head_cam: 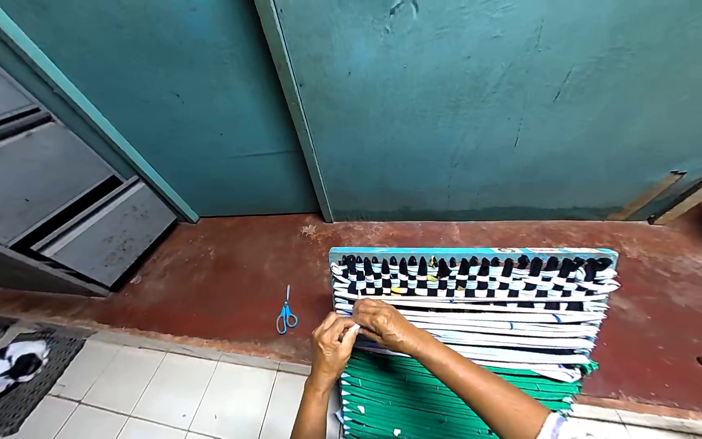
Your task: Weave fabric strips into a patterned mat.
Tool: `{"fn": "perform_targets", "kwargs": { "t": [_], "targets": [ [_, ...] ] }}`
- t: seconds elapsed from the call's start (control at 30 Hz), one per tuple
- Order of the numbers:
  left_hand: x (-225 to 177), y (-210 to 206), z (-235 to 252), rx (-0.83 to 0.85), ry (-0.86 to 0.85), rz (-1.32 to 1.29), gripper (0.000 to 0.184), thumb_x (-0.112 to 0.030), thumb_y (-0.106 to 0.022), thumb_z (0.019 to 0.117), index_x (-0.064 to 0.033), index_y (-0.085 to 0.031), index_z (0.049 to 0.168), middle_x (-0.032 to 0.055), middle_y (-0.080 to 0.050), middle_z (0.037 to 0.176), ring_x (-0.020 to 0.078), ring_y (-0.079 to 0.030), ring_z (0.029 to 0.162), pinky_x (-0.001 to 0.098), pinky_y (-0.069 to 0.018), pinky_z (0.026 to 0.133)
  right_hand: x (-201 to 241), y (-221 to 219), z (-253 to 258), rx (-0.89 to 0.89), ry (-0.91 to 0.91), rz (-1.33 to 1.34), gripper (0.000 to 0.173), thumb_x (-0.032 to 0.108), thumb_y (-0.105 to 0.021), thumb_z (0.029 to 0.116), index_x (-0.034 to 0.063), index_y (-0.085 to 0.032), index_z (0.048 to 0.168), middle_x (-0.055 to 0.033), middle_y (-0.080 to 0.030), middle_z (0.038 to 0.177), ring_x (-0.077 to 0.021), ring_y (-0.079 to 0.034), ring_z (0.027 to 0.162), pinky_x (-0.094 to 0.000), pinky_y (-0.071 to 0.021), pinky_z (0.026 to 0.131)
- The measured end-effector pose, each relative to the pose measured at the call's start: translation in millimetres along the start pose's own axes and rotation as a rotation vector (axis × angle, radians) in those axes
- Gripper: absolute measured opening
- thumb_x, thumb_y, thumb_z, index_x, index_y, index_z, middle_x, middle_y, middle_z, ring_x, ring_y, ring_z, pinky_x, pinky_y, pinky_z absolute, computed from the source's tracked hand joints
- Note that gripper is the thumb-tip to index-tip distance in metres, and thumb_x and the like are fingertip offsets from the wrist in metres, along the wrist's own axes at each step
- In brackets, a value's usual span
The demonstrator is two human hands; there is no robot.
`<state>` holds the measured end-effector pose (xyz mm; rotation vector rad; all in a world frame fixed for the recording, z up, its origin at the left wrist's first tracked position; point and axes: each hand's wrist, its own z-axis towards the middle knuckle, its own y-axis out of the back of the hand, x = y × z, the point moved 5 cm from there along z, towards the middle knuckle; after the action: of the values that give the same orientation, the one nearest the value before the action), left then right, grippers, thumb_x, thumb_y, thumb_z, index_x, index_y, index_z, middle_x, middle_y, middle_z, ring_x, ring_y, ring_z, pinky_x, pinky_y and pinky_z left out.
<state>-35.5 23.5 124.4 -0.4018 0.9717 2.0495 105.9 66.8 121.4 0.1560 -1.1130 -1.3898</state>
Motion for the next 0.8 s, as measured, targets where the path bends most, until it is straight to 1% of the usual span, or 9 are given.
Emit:
{"fn": "perform_targets", "kwargs": {
  "t": [0.07, 0.17, 0.23, 0.3, 0.37, 0.4, 0.53, 0.63, 0.8],
  "targets": [
    [7.2, -4.5, -2.5, 0.042, 0.11, -0.114, 0.015, -0.013, -0.071, 0.0814, 0.0019, -0.075, 0.08, 0.0071, -0.069, 0.076, 0.005, -0.063, 0.067, 0.017, -0.0523, 0.065, -4.9, -2.4, -1.1, -0.039, 0.046, -0.063, 0.012, 0.002, -0.063, 0.0921, -0.0028, -0.073, 0.088, -0.0183, -0.073, 0.096, -0.0347, -0.071, 0.1, -0.0494, -0.0567, 0.084],
    [24.5, -11.3, -1.3, 0.104, 0.394, -0.331, 0.014, -0.005, -0.067, 0.0874, 0.0062, -0.071, 0.096, 0.0012, -0.067, 0.078, -0.0029, -0.058, 0.066, 0.0134, -0.0488, 0.064, -11.1, -1.8, 2.9, -0.087, 0.004, -0.139, 0.014, -0.001, -0.061, 0.092, -0.0031, -0.075, 0.089, -0.018, -0.075, 0.102, -0.0341, -0.073, 0.1, -0.0489, -0.0586, 0.083],
    [35.0, -16.8, 5.0, 0.166, 0.533, -0.296, 0.027, -0.001, -0.054, 0.0956, 0.0086, -0.065, 0.119, 0.0054, -0.065, 0.081, 0.0048, -0.057, 0.064, 0.0218, -0.0503, 0.062, -15.9, -1.2, 9.8, -0.058, -0.101, -0.172, 0.016, -0.002, -0.058, 0.094, -0.005, -0.074, 0.091, -0.0184, -0.074, 0.118, -0.0352, -0.072, 0.107, -0.0493, -0.0583, 0.088],
    [39.9, -23.4, 12.5, 0.222, 0.52, -0.112, 0.036, 0.001, -0.045, 0.0993, 0.0091, -0.062, 0.13, 0.0158, -0.068, 0.084, 0.0203, -0.062, 0.068, 0.0358, -0.0528, 0.068, -18.1, -3.8, 18.0, 0.022, -0.224, -0.219, 0.019, -0.003, -0.054, 0.0967, -0.0078, -0.072, 0.093, -0.019, -0.07, 0.129, -0.0382, -0.07, 0.111, -0.0514, -0.0561, 0.089],
    [37.3, -28.4, 19.4, 0.239, 0.439, 0.058, 0.04, 0.004, -0.045, 0.0984, 0.0112, -0.058, 0.136, 0.0286, -0.072, 0.101, 0.04, -0.071, 0.087, 0.0523, -0.055, 0.086, -18.6, -6.1, 24.8, 0.041, -0.251, -0.301, 0.02, -0.005, -0.053, 0.0957, -0.0075, -0.072, 0.092, -0.0173, -0.069, 0.13, -0.0397, -0.069, 0.111, -0.0526, -0.0559, 0.085],
    [35.1, -30.3, 22.0, 0.253, 0.408, 0.138, 0.042, 0.005, -0.047, 0.0981, 0.0105, -0.056, 0.139, 0.0313, -0.071, 0.113, 0.0462, -0.071, 0.099, 0.0572, -0.0533, 0.093, -18.3, -7.0, 27.5, 0.062, -0.265, -0.339, 0.02, -0.005, -0.053, 0.0956, -0.0067, -0.073, 0.094, -0.0158, -0.069, 0.131, -0.0397, -0.067, 0.113, -0.0529, -0.0548, 0.084],
    [24.8, -35.9, 31.4, 0.551, 0.558, 0.492, 0.048, -0.009, -0.043, 0.1058, -0.0056, -0.046, 0.153, 0.0256, -0.07, 0.12, 0.0461, -0.069, 0.107, 0.0595, -0.0517, 0.092, -18.6, -12.3, 31.9, 0.236, -0.41, -0.422, 0.027, -0.005, -0.048, 0.0985, -0.0061, -0.072, 0.108, -0.017, -0.066, 0.136, -0.0414, -0.06, 0.124, -0.0552, -0.0494, 0.093],
    [16.8, -36.3, 39.4, 0.664, 0.701, 0.626, 0.049, -0.015, -0.039, 0.1077, -0.0134, -0.042, 0.157, 0.0225, -0.071, 0.119, 0.0425, -0.068, 0.11, 0.056, -0.052, 0.092, -18.7, -14.9, 28.5, 0.239, -0.473, -0.484, 0.027, -0.005, -0.048, 0.0983, -0.0056, -0.072, 0.112, -0.0183, -0.065, 0.137, -0.0431, -0.059, 0.126, -0.0567, -0.0494, 0.094],
    [16.0, -44.4, 44.6, 0.598, 0.768, 0.523, 0.045, -0.017, -0.039, 0.1089, -0.005, -0.047, 0.151, 0.0261, -0.071, 0.113, 0.0443, -0.067, 0.11, 0.0576, -0.0517, 0.094, -21.9, -13.1, 18.1, 0.11, -0.441, -0.524, 0.023, -0.006, -0.054, 0.0951, -0.0037, -0.075, 0.105, -0.0164, -0.068, 0.132, -0.0431, -0.066, 0.114, -0.0558, -0.0539, 0.085]
  ]
}}
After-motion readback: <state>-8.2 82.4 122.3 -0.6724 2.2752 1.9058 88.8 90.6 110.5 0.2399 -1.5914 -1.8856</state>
